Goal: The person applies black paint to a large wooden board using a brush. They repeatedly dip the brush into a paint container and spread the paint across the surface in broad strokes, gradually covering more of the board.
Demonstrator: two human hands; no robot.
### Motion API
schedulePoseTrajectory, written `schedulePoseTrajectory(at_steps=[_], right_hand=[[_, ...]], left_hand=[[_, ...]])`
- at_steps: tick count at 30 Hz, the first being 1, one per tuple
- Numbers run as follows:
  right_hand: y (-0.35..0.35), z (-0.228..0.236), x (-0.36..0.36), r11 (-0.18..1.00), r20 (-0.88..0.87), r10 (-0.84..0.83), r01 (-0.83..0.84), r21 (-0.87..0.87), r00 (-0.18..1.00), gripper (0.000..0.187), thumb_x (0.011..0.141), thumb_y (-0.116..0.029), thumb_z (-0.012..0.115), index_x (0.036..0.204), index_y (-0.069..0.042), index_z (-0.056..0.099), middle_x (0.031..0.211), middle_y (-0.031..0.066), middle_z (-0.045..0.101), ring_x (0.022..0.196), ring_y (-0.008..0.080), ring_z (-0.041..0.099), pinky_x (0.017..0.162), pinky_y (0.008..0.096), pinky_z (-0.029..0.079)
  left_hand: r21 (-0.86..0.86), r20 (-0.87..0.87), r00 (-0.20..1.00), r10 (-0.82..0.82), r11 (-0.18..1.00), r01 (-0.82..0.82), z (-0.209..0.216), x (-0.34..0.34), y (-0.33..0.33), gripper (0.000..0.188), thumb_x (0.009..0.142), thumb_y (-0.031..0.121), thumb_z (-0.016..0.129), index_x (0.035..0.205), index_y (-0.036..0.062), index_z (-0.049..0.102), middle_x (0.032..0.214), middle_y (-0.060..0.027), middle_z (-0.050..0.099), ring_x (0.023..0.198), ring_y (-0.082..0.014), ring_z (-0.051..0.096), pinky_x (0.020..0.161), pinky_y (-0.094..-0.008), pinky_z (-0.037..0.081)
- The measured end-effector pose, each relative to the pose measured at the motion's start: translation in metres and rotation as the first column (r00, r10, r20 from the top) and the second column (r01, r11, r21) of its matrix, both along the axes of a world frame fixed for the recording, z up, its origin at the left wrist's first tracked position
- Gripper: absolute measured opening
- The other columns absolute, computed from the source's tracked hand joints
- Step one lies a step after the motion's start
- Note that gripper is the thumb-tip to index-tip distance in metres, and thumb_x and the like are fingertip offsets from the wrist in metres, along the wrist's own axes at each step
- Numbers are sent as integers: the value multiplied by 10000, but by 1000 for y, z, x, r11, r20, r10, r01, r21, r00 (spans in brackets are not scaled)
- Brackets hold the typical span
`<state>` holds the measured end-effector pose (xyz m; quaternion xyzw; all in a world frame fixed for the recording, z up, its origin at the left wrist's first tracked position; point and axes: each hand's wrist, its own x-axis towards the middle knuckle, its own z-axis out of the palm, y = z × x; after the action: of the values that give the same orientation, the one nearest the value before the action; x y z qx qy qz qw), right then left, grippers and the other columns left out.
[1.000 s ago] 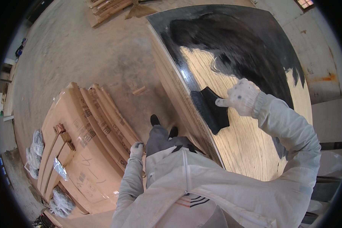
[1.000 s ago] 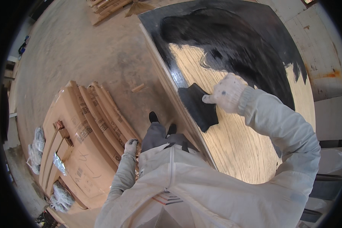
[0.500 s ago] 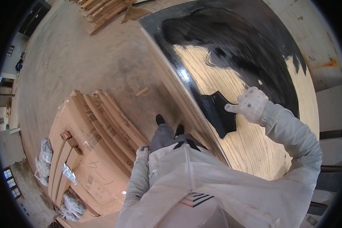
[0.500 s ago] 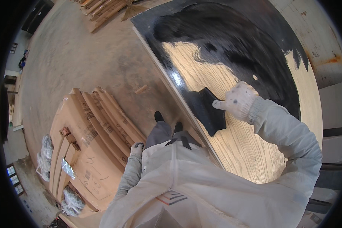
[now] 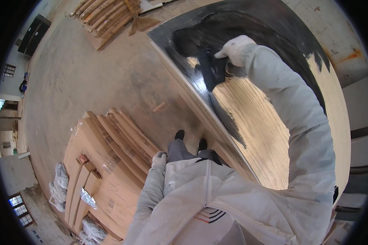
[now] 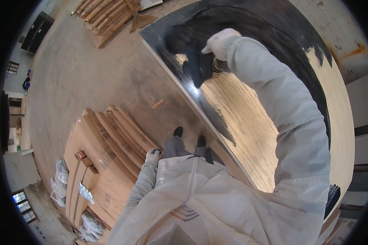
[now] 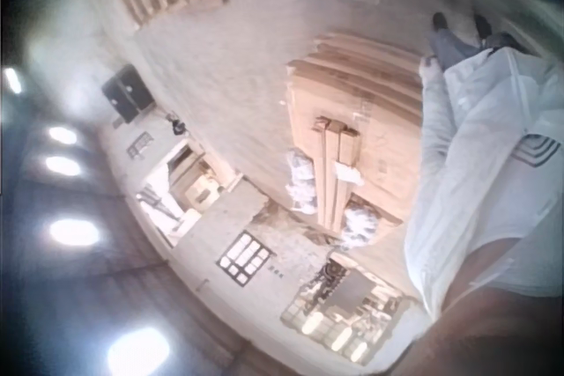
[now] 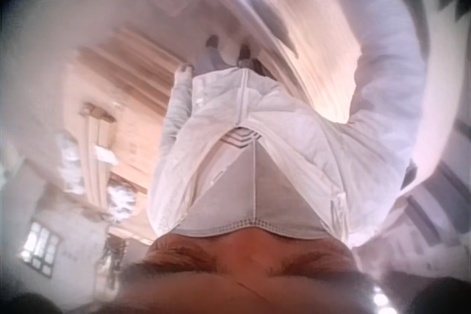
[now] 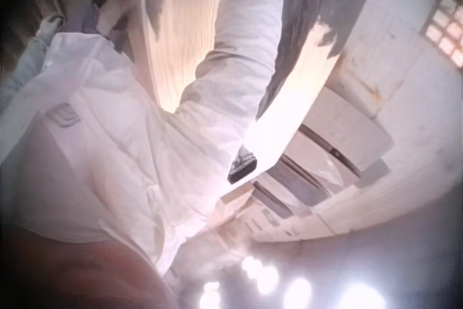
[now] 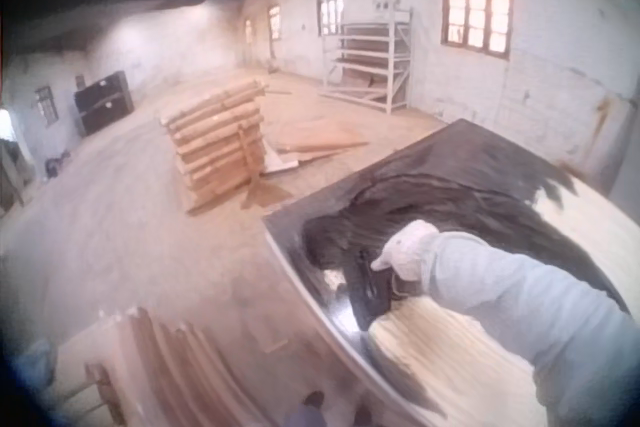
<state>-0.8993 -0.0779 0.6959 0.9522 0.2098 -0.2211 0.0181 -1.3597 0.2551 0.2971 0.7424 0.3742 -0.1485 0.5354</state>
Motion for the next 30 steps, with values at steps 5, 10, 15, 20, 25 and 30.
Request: schedulePoseTrajectory(at_steps=[5,10,15,20,25,30], right_hand=[[-58,17,-21,994,99,29,-18,-111,995,648,887,23,646,1456,-281,712,1306,155,768,1216,351,726,1073,393,562],[-78,-3,-79,887,-137,-367,390,246,920,600,939,-125,688,1533,-191,636,1342,181,754,1221,310,731,1087,356,538],[-19,-22,-147,432,-580,-526,783,448,622,778,943,-83,705,1676,-152,452,1083,89,727,747,127,637,622,274,548],[70,-46,-170,-334,-876,-279,816,472,393,865,996,-10,695,1728,-24,235,1145,171,712,690,175,657,620,288,544],[135,-74,-159,-626,-881,-148,647,436,450,629,1079,-156,650,1646,-1,425,1148,76,704,968,156,662,844,315,552],[142,-76,-146,-496,-853,-96,719,488,513,572,1084,-213,654,1588,18,512,1494,126,633,1367,219,582,1143,349,466]], left_hand=[[-41,32,996,87,995,-86,4,3,22,203,1004,124,662,1116,19,794,970,-85,812,853,-166,745,806,-316,601],[136,122,988,-91,988,75,34,47,35,218,1010,188,656,1132,82,802,1018,-137,818,934,-256,782,879,-377,603],[386,383,705,-597,797,465,195,171,17,194,999,172,656,1133,88,769,1088,-176,785,1028,-391,746,912,-461,601],[551,624,241,-743,638,538,321,250,-31,528,926,189,749,1426,78,618,1302,-172,716,1131,-390,720,944,-476,588],[689,279,291,-915,402,602,364,304,-45,705,934,272,716,1554,60,455,1417,-217,649,1134,-421,723,941,-512,596],[771,-120,282,-952,90,630,348,350,-48,635,969,290,676,1558,159,475,1282,-188,703,1052,-399,753,875,-532,614]])
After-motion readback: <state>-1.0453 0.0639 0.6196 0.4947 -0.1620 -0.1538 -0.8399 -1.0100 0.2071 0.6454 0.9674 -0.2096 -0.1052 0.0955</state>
